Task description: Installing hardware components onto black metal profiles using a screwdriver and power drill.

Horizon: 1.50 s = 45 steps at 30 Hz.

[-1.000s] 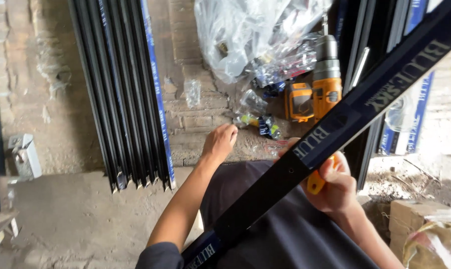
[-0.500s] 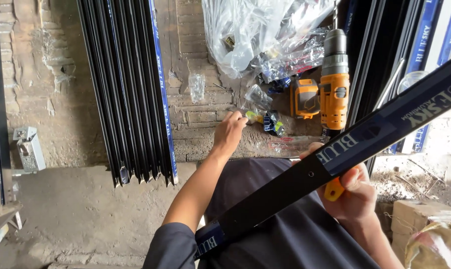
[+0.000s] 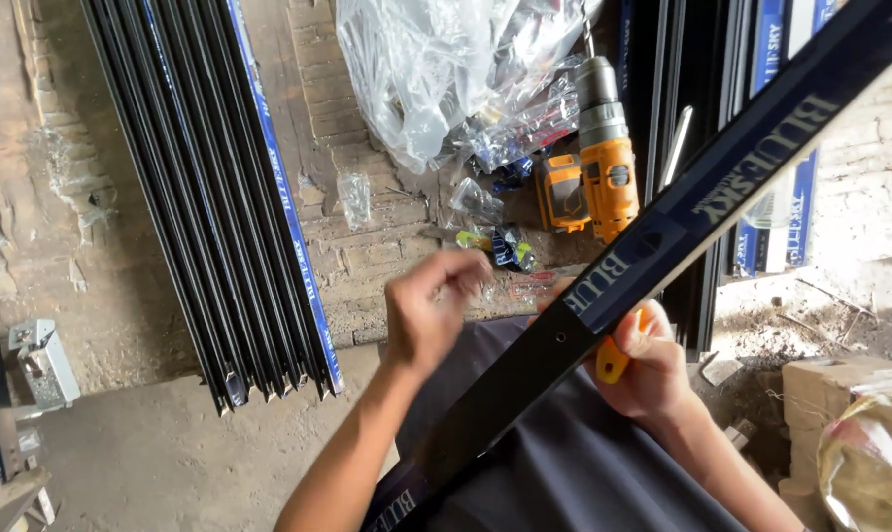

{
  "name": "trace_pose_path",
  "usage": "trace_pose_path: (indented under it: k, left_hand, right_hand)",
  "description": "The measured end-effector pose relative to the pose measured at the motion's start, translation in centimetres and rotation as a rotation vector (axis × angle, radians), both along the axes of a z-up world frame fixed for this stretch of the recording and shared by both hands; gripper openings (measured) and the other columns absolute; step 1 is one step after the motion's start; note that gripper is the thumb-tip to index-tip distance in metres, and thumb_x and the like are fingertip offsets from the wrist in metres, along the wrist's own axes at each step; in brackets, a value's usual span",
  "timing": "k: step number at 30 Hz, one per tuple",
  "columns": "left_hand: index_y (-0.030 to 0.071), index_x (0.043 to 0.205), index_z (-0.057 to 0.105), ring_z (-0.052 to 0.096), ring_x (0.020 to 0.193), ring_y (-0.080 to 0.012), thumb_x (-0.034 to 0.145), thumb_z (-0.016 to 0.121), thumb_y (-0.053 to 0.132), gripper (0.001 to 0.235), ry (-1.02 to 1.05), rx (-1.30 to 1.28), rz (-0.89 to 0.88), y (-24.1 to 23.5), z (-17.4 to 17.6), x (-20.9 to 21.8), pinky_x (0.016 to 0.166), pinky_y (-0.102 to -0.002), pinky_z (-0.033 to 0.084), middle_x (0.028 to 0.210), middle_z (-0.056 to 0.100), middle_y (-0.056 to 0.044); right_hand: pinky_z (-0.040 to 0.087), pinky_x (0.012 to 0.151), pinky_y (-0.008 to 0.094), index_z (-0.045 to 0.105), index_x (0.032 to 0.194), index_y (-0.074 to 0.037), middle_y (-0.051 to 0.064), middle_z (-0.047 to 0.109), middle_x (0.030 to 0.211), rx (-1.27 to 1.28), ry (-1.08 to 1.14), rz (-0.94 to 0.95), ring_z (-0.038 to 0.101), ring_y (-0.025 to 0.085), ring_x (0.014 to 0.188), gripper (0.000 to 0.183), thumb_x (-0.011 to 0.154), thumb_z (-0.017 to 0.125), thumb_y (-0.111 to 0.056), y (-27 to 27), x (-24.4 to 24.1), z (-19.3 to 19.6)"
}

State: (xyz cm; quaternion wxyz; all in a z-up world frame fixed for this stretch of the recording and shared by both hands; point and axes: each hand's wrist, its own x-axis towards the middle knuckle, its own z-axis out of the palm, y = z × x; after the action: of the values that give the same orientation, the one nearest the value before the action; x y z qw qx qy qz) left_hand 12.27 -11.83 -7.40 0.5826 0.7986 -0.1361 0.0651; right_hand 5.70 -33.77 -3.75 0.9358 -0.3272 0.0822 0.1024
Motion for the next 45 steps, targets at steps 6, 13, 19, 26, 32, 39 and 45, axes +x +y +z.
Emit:
trace_pose_path:
  k: [6, 13, 19, 26, 32, 39, 45]
  left_hand:
    - [0.004, 0.1, 0.073, 0.064, 0.079, -0.0209, 0.086, 0.085, 0.002, 0.019, -0.232, -0.065, -0.207, -2.5, 7.7, -2.5, 0.075, -0.032, 0.056, 0.092, 0.066, -0.006]
    - [-0.002, 0.094, 0.074, 0.062, 0.075, -0.023, 0.085, 0.078, -0.003, 0.01, -0.178, 0.103, -0.279, -2.6, 9.2, -2.4, 0.069, -0.033, 0.055, 0.088, 0.069, -0.008]
    - [0.007, 0.086, 0.081, 0.072, 0.074, -0.0161, 0.077, 0.081, 0.004, 0.009, -0.037, 0.189, -0.216, -2.4, 8.1, -2.6, 0.066, -0.028, 0.061, 0.085, 0.078, -0.003]
    - [0.015, 0.069, 0.078, 0.074, 0.066, -0.0074, 0.072, 0.084, 0.008, 0.009, 0.146, 0.117, -0.171, -2.6, 6.7, -2.4, 0.063, -0.022, 0.058, 0.076, 0.079, 0.004]
    - [0.007, 0.063, 0.056, 0.053, 0.061, -0.0197, 0.081, 0.072, -0.003, 0.026, -0.261, 0.14, 0.001, -4.1, 7.3, -3.6, 0.053, -0.029, 0.049, 0.068, 0.062, -0.003]
    - [0.006, 0.071, 0.064, 0.057, 0.063, -0.0163, 0.078, 0.073, -0.006, 0.016, -0.272, 0.101, 0.09, -3.4, 7.3, -4.4, 0.055, -0.024, 0.053, 0.074, 0.064, 0.001]
    - [0.005, 0.075, 0.067, 0.061, 0.067, -0.0172, 0.082, 0.071, -0.001, 0.01, -0.269, 0.048, 0.134, -3.2, 7.0, -4.5, 0.061, -0.026, 0.057, 0.079, 0.069, -0.003]
  right_hand:
    - [0.061, 0.075, 0.041, 0.067, 0.114, 0.007, 0.022, 0.075, 0.105, 0.004, 0.05, -0.091, 0.074, 0.034, 0.087, 0.042, 0.088, 0.085, -0.021, -0.2, -1.0, -3.4]
    - [0.061, 0.082, 0.039, 0.064, 0.121, 0.009, 0.022, 0.075, 0.109, -0.002, 0.069, -0.12, 0.075, 0.031, 0.094, 0.059, 0.08, 0.089, -0.025, 0.7, -0.7, -2.4]
    - [0.062, 0.077, 0.041, 0.066, 0.112, 0.005, 0.02, 0.075, 0.103, -0.006, 0.079, -0.063, 0.075, 0.033, 0.088, 0.048, 0.082, 0.087, -0.026, 0.8, -0.7, -2.5]
    - [0.061, 0.082, 0.044, 0.064, 0.115, 0.009, 0.027, 0.074, 0.109, -0.059, 0.147, -0.066, 0.075, 0.038, 0.094, 0.053, 0.08, 0.083, -0.026, 0.6, -0.3, -2.6]
    - [0.061, 0.082, 0.047, 0.065, 0.113, 0.012, 0.031, 0.075, 0.109, -0.059, 0.106, -0.052, 0.075, 0.041, 0.094, 0.049, 0.082, 0.081, -0.024, 1.1, 0.3, -2.1]
    - [0.061, 0.078, 0.046, 0.065, 0.111, 0.01, 0.027, 0.075, 0.103, -0.091, 0.172, -0.035, 0.073, 0.037, 0.089, 0.051, 0.077, 0.083, -0.023, 2.5, 1.1, -0.7]
    - [0.063, 0.083, 0.05, 0.064, 0.109, 0.008, 0.03, 0.075, 0.106, -0.134, 0.142, 0.002, 0.075, 0.042, 0.095, 0.045, 0.08, 0.082, -0.022, 3.0, 1.8, 0.3]
